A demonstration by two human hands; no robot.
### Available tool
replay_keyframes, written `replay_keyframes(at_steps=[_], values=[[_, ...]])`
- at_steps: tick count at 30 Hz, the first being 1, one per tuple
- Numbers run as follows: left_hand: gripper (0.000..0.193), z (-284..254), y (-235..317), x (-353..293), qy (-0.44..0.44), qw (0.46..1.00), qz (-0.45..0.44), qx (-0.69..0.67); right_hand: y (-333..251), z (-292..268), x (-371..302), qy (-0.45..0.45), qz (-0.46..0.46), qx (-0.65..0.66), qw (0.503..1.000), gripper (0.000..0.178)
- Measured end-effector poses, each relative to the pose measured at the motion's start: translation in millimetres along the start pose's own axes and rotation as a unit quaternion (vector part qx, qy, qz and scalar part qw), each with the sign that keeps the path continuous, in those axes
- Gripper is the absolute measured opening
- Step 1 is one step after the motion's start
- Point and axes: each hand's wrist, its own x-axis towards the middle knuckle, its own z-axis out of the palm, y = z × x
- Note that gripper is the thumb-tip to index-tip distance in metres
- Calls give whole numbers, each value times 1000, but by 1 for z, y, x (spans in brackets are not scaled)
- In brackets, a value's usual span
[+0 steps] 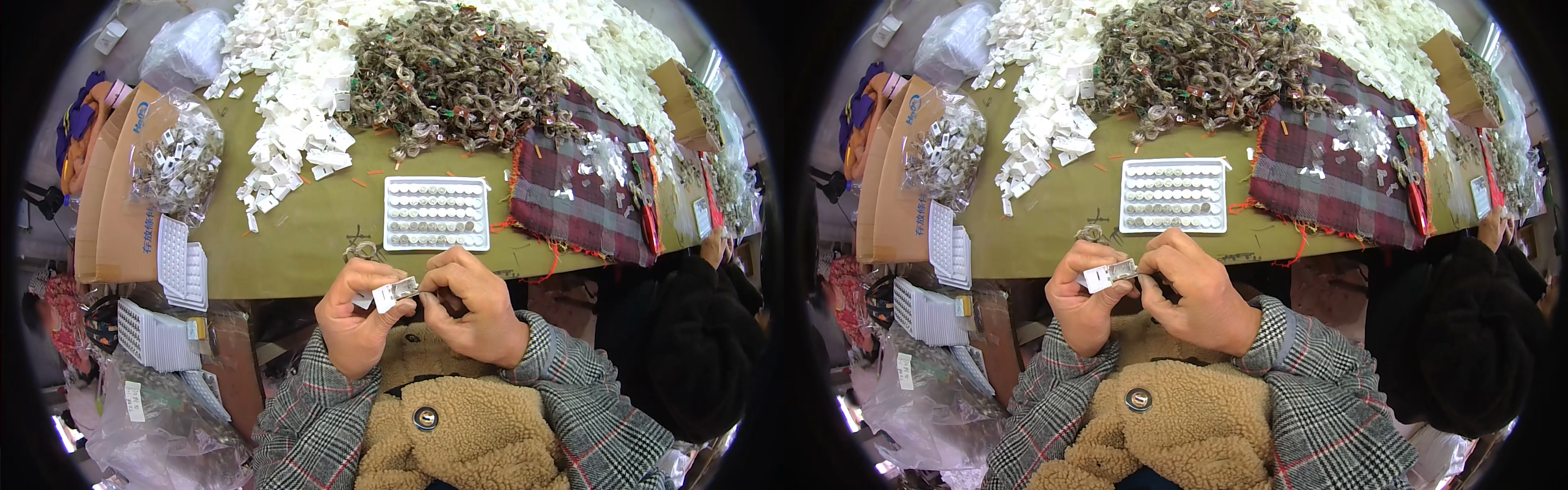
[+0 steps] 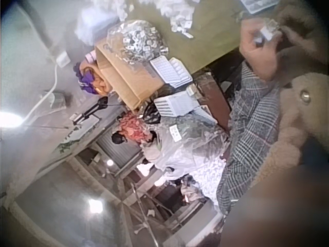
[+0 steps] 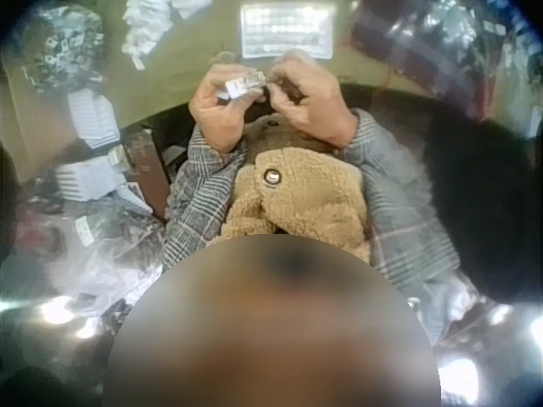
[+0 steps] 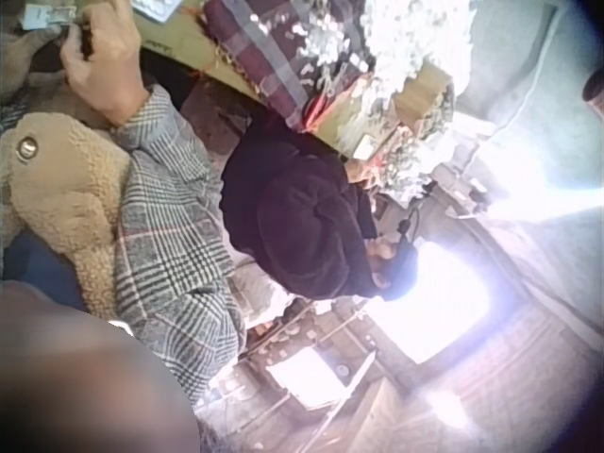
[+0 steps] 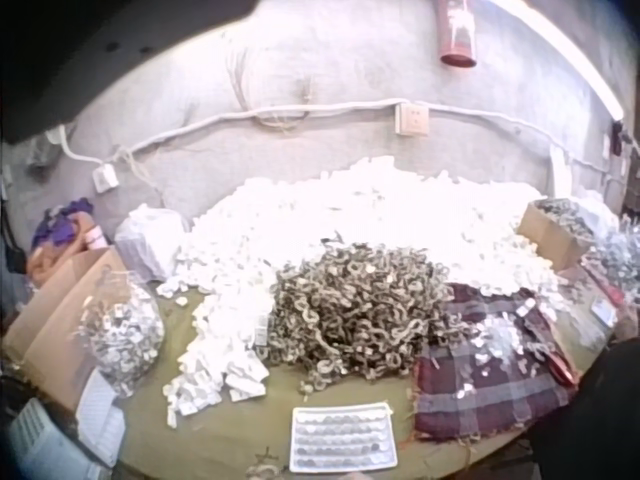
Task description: The person assembles small white plastic housings with internal metal components. They pick up a housing, insert a metal piece, and place the assembled unit into a white tray. The person repeats this process multiple times, handling each unit individually.
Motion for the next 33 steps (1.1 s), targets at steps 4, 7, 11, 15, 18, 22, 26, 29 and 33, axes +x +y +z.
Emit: replay_keyframes(at_steps=[4, 7, 11, 15, 18, 22, 26, 29, 33], values=[[27, -4, 0, -1, -17, 995, 60, 82, 1, 3, -1, 28, -28, -22, 999, 17], [27, -5, -2, -1, -14, 992, 91, 84, 2, 3, -1, 21, 10, 16, 1000, 18], [27, -6, -5, -2, -11, 991, 116, 68, 6, 2, 0, -22, 94, 85, 992, 13], [24, -4, -9, -1, -15, 998, 67, -13, 10, 3, 0, -57, 214, 218, 951, 7], [21, -2, -11, -3, -16, 979, -70, -192, 11, 4, -2, -49, 253, 346, 902, 8], [27, -8, -12, 0, -58, 907, -200, -366, 8, 3, -6, -40, 314, 350, 882, 9], [25, -9, -12, -2, -62, 851, -272, -444, 6, -1, -8, -56, 311, 253, 914, 11], [25, -7, -14, -4, -62, 882, -253, -394, 6, -3, -6, 44, 105, 35, 993, 11], [24, -6, -14, -8, -43, 929, -245, -274, 4, -4, -4, 37, -18, -4, 999, 15]])
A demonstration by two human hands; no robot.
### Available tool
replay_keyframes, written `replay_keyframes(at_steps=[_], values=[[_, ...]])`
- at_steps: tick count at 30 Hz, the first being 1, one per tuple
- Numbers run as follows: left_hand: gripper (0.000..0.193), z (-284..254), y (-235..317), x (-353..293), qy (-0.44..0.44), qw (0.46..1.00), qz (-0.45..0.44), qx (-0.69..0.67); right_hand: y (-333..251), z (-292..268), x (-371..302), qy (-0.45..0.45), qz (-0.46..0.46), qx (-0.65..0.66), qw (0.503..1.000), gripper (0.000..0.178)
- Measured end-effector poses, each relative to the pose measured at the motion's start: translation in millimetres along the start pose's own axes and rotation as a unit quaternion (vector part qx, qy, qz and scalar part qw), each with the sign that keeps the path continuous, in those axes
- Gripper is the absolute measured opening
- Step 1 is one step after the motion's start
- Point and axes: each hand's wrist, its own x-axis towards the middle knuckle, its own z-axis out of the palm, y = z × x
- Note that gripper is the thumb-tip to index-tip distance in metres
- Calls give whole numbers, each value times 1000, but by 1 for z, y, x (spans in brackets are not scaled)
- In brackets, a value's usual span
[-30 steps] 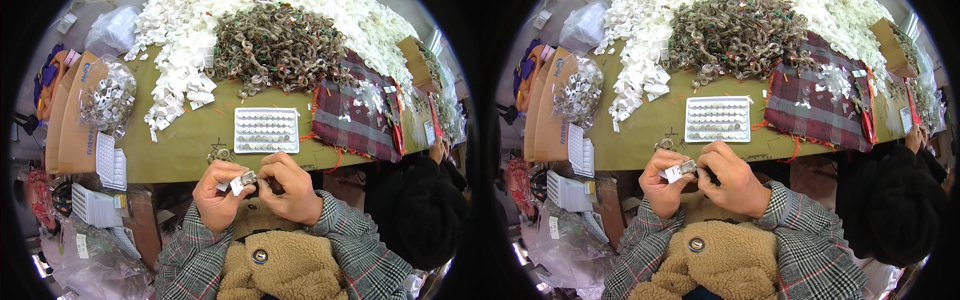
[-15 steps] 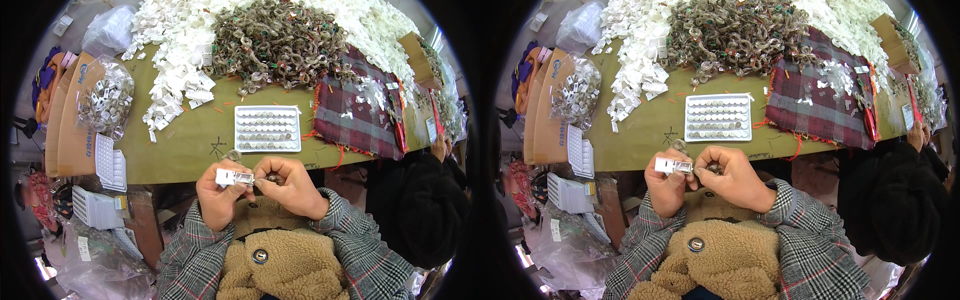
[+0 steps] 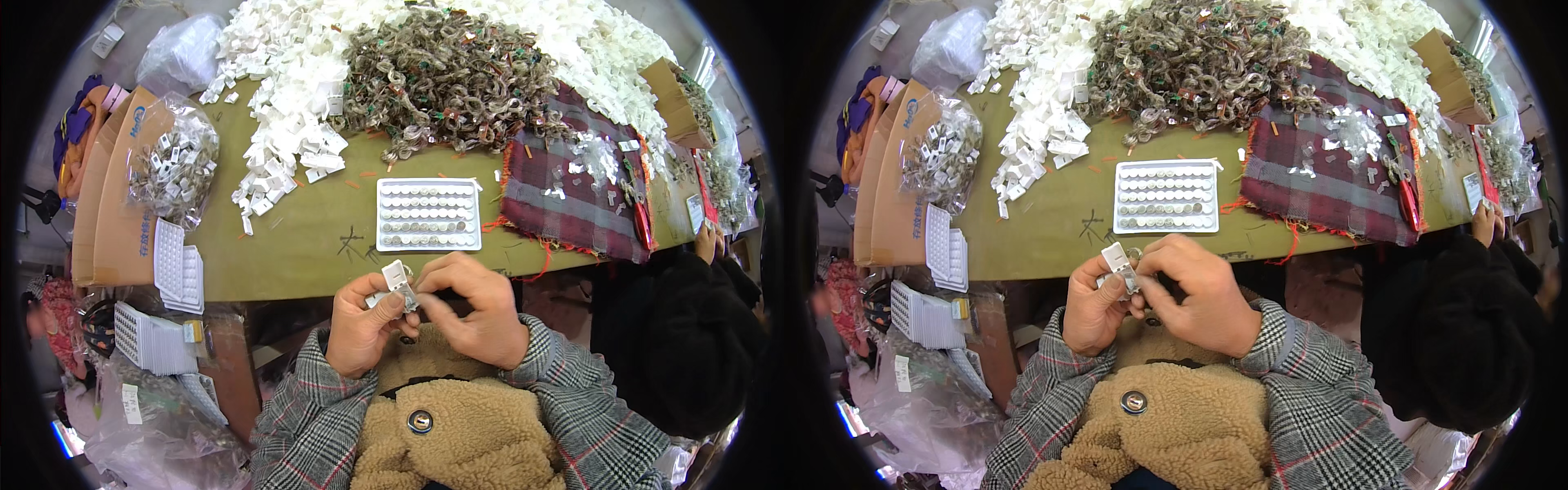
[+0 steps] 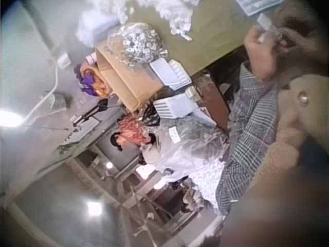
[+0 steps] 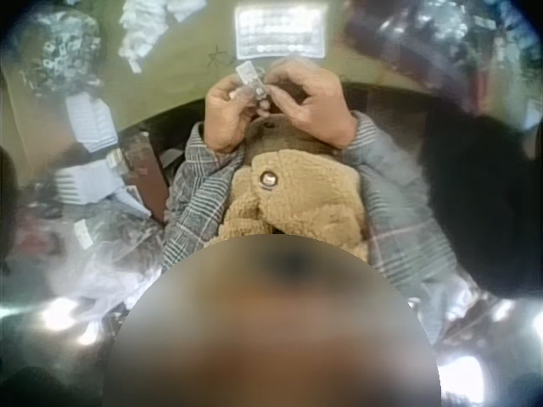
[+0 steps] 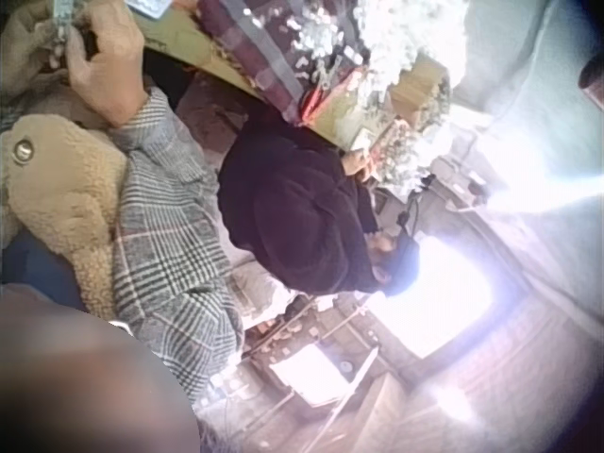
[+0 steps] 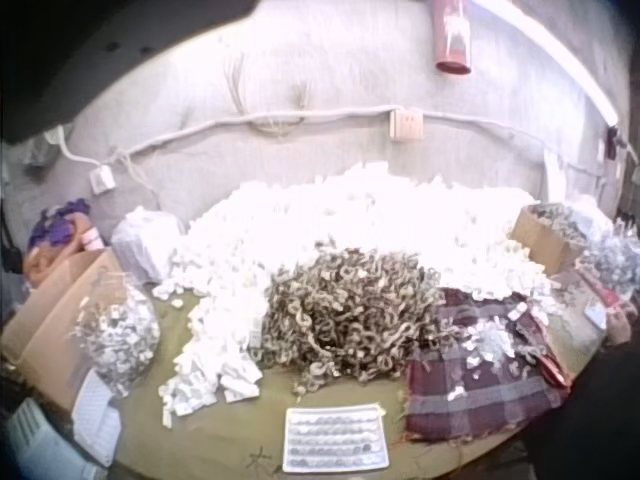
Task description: The person assembles small white plastic housings with internal metal components. They pick up a housing, insert a metal piece, and place the assembled unit into a white tray. The person repeats this process multiple times, handling each unit individually.
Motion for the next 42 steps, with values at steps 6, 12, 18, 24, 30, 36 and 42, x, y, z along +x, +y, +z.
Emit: replay_keyframes(at_steps=[6, 12, 18, 24, 30, 36, 42], values=[[23, 4, -2, -1, 41, 990, -28, 132, 0, 6, -2, -26, 72, -12, 997, 17], [27, -3, 0, 4, -6, 998, -59, -9, 10, -8, 2, 33, 62, -47, 996, 12], [33, -9, 5, 13, -38, 994, -99, -40, 43, -46, 4, 81, 36, -198, 976, 14], [34, -6, 6, 20, -41, 991, -120, -41, 62, -33, 4, 60, -33, -260, 963, 31], [34, -5, 7, 21, -34, 991, -124, -31, 67, -35, 13, 9, -65, -319, 945, 35], [34, -6, 6, 23, -43, 991, -120, -33, 63, -39, 16, 53, -15, -230, 972, 28], [32, -5, 4, 24, -37, 993, -94, -52, 65, -40, 31, -5, -36, -292, 956, 26]])
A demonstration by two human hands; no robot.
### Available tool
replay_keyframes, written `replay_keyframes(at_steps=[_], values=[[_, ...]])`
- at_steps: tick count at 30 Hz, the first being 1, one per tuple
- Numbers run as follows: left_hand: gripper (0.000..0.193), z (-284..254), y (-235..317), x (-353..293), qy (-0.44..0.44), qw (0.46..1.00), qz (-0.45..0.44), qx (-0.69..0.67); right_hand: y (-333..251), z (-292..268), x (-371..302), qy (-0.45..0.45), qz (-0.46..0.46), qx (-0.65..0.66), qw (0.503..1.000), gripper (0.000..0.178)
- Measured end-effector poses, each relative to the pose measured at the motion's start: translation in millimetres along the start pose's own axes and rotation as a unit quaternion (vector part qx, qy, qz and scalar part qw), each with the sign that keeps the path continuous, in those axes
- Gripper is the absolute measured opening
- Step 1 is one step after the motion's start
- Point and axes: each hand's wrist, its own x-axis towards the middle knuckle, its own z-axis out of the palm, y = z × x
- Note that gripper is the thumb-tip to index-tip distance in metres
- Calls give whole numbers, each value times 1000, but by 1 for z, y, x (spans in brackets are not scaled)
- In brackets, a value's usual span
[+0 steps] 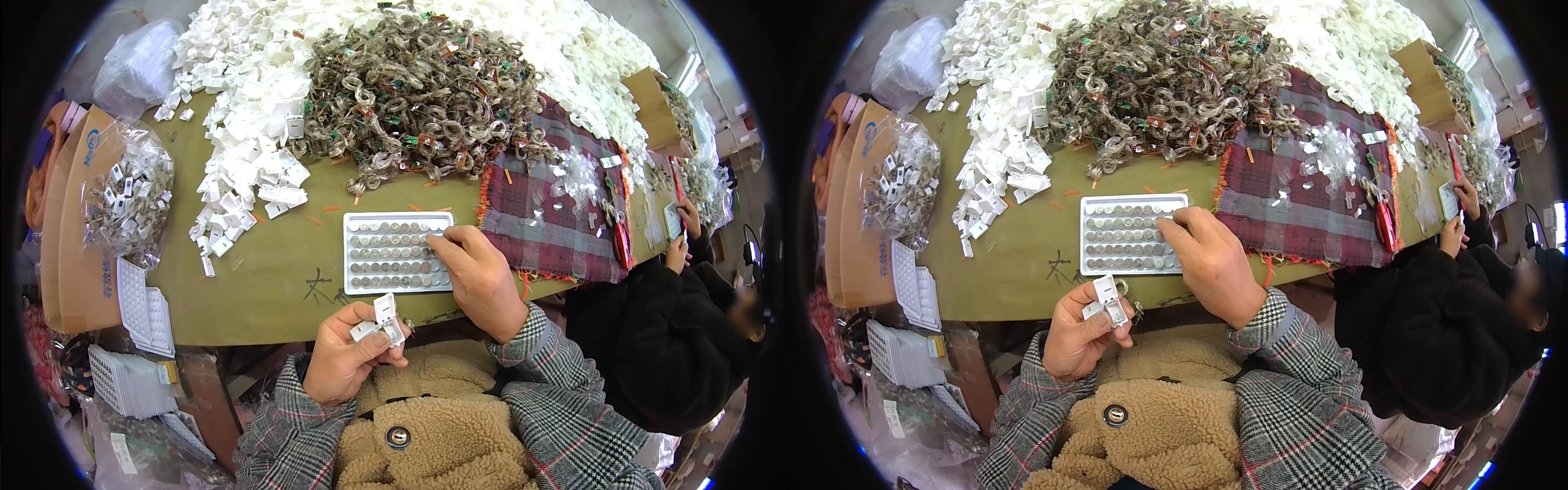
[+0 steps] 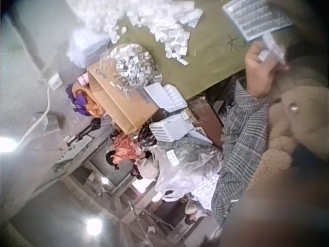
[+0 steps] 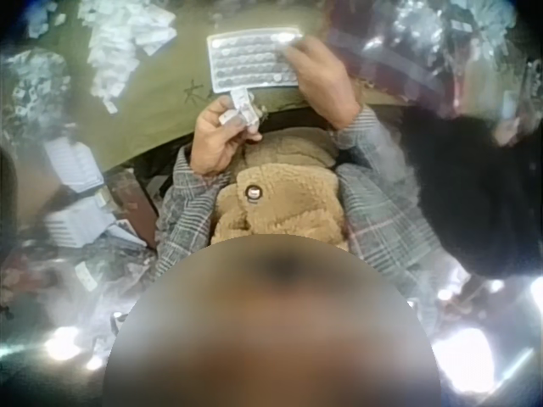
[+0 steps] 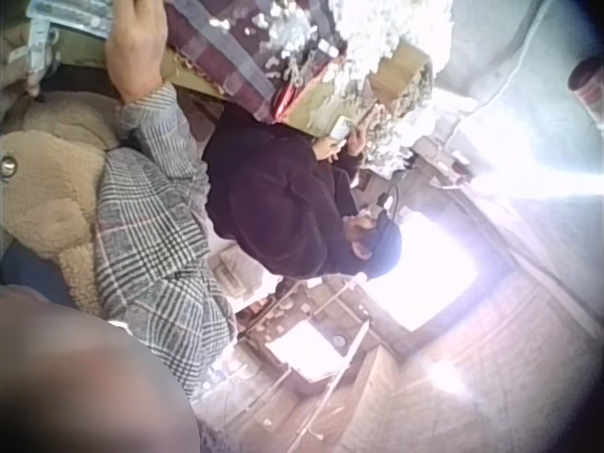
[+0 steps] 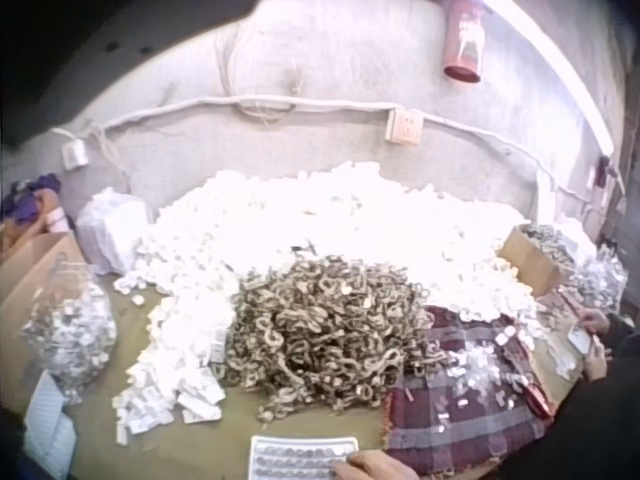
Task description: The person assembles small white plastic housings with internal metal components. They pick up a housing, insert a metal piece, and place the assembled unit into a white tray. The person repeats this process multiple times, handling each unit individually.
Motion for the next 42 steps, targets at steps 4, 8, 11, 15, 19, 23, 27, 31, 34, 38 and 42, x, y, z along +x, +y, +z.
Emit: replay_keyframes(at_steps=[4, 8, 11, 15, 19, 23, 27, 31, 34, 38, 42], values=[[21, -1, -1, 0, -10, 1000, 7, -18, 0, 0, 0, -7, -17, -36, 999, 23], [22, -1, -3, 0, -9, 999, 16, -31, -8, -8, -1, -24, 0, -25, 999, 22], [23, -1, -6, -2, -11, 999, 34, -36, -29, -15, -8, -11, 4, 69, 998, 19], [25, 0, -11, -7, 6, 999, 28, -39, -59, -12, -23, -9, -26, 162, 986, 25], [28, 2, -17, -13, 14, 999, 33, -34, -72, -4, -28, -18, -47, 169, 984, 34], [27, 3, -19, -18, 9, 997, 39, -60, -78, -8, -29, -47, -22, 225, 973, 36], [26, 2, -18, -19, -2, 997, 44, -68, -81, -13, -27, -2, 9, 243, 970, 26], [23, 6, -14, -18, 8, 997, 45, -60, -74, -3, -21, 35, -102, 178, 978, 35], [21, 14, -9, -19, 85, 995, 46, 12, -69, 6, -19, 71, -241, 73, 965, 41], [18, 18, 2, -16, 117, 988, 50, 91, -51, -3, -18, 40, -133, 55, 989, 32], [21, 14, 7, -6, 111, 988, 48, 93, -10, -8, 4, 135, 85, 60, 985, 25]])
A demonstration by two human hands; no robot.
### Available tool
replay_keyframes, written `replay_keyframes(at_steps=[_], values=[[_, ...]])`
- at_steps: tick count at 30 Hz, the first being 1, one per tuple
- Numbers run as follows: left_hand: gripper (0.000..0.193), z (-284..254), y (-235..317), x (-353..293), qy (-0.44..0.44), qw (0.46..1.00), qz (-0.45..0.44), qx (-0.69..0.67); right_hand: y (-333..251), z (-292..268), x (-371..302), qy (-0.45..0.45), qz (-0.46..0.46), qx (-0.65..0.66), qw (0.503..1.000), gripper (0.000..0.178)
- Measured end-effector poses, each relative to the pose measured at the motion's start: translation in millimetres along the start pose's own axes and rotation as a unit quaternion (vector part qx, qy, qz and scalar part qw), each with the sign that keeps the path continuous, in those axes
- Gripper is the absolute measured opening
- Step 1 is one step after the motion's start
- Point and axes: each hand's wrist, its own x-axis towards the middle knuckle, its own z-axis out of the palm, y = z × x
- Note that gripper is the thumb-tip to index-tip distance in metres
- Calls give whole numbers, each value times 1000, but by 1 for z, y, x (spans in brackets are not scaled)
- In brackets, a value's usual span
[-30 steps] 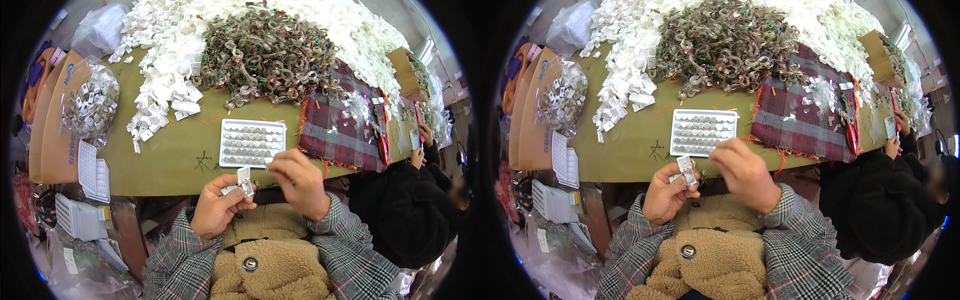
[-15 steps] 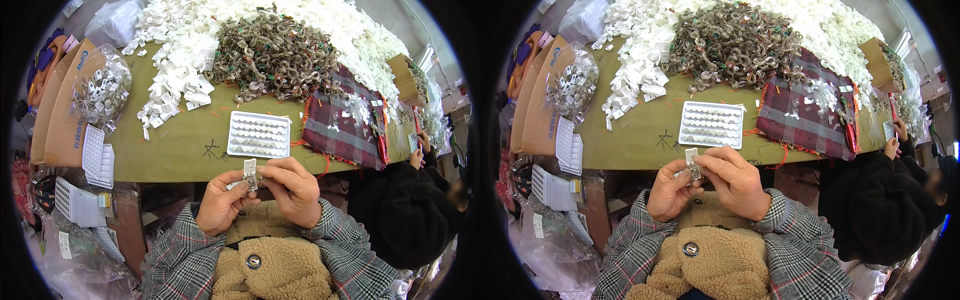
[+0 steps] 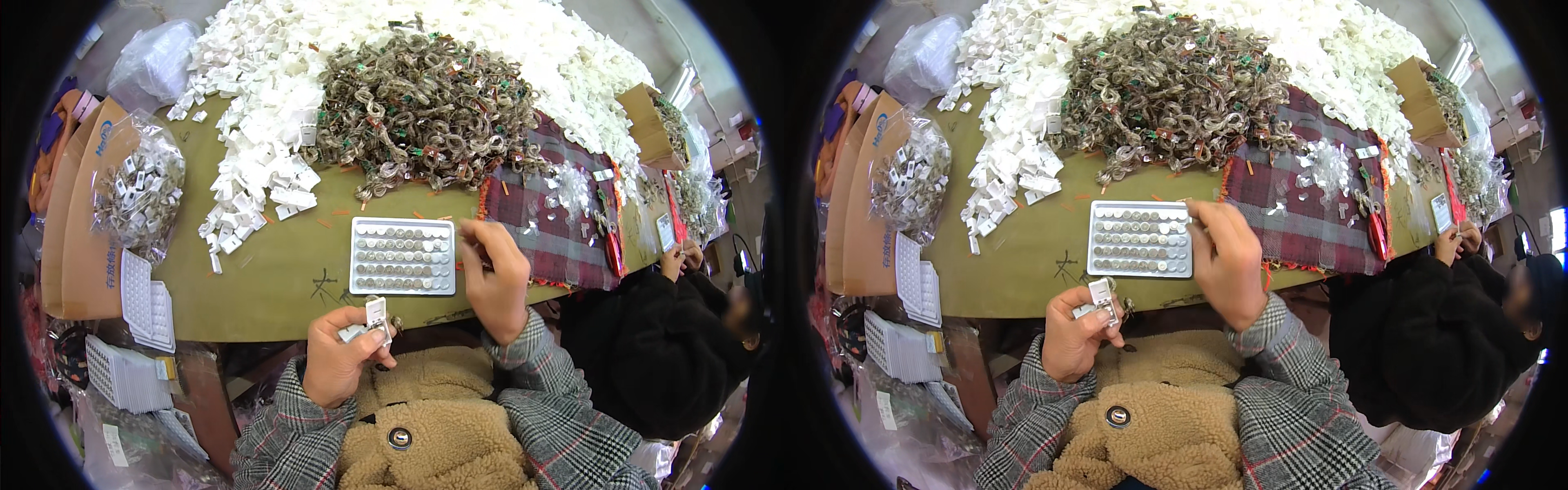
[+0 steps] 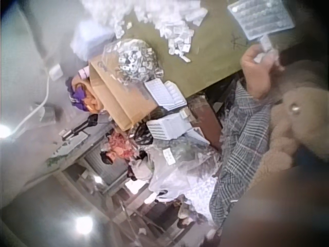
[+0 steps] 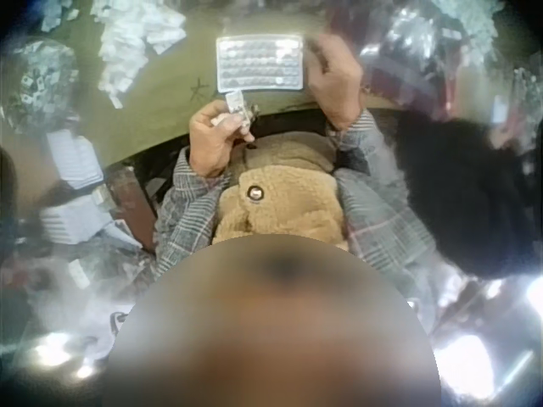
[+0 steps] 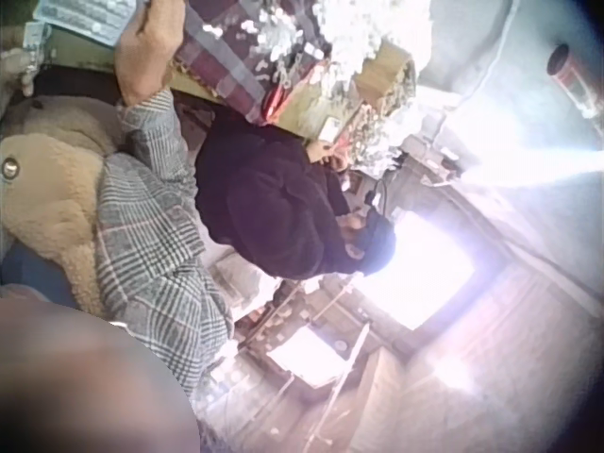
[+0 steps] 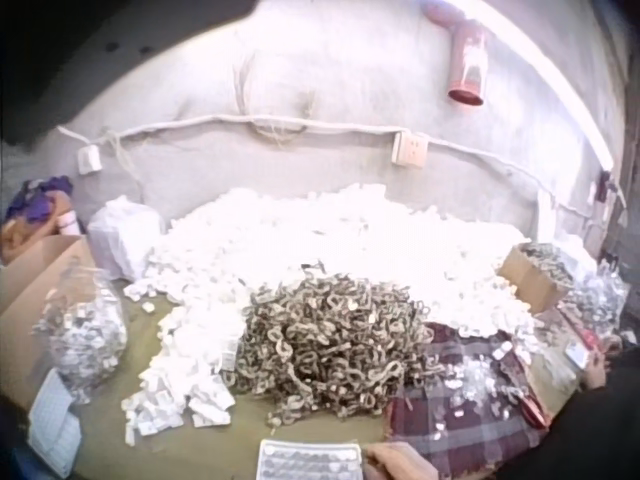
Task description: The person assembles small white plastic housings with internal metal components. They pick up a housing, insert a metal piece, and place the assembled unit into a white tray. The person repeats this process multiple times, handling each unit individually.
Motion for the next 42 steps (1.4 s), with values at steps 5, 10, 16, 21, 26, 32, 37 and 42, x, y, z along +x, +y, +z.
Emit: replay_keyframes(at_steps=[5, 10, 16, 21, 26, 32, 37, 42], values=[[22, -6, 0, 7, -26, 1000, -11, -11, 23, 12, 15, -37, -48, -51, 997, 26], [22, -8, 0, 8, -31, 999, -14, -8, 28, 11, 14, -62, -74, -78, 992, 28], [27, -9, -1, 9, -47, 998, -3, -40, 26, 11, 19, -65, -86, -82, 991, 27], [21, -15, -5, 5, -95, 985, -4, -144, -19, 1, -1, -77, 4, 66, 995, 26], [23, -12, -15, -5, -83, 985, -16, -151, -61, 15, -36, -109, -42, 152, 981, 26], [20, -16, -21, -15, -72, 983, -4, -167, -66, 25, -42, -118, -81, 157, 977, 23], [18, -16, -28, -19, -62, 987, -16, -149, -57, 11, -27, -281, 3, 247, 927, 20], [18, -15, -24, -18, -43, 987, -16, -152, -49, 23, -31, -160, -291, 82, 939, 36]])
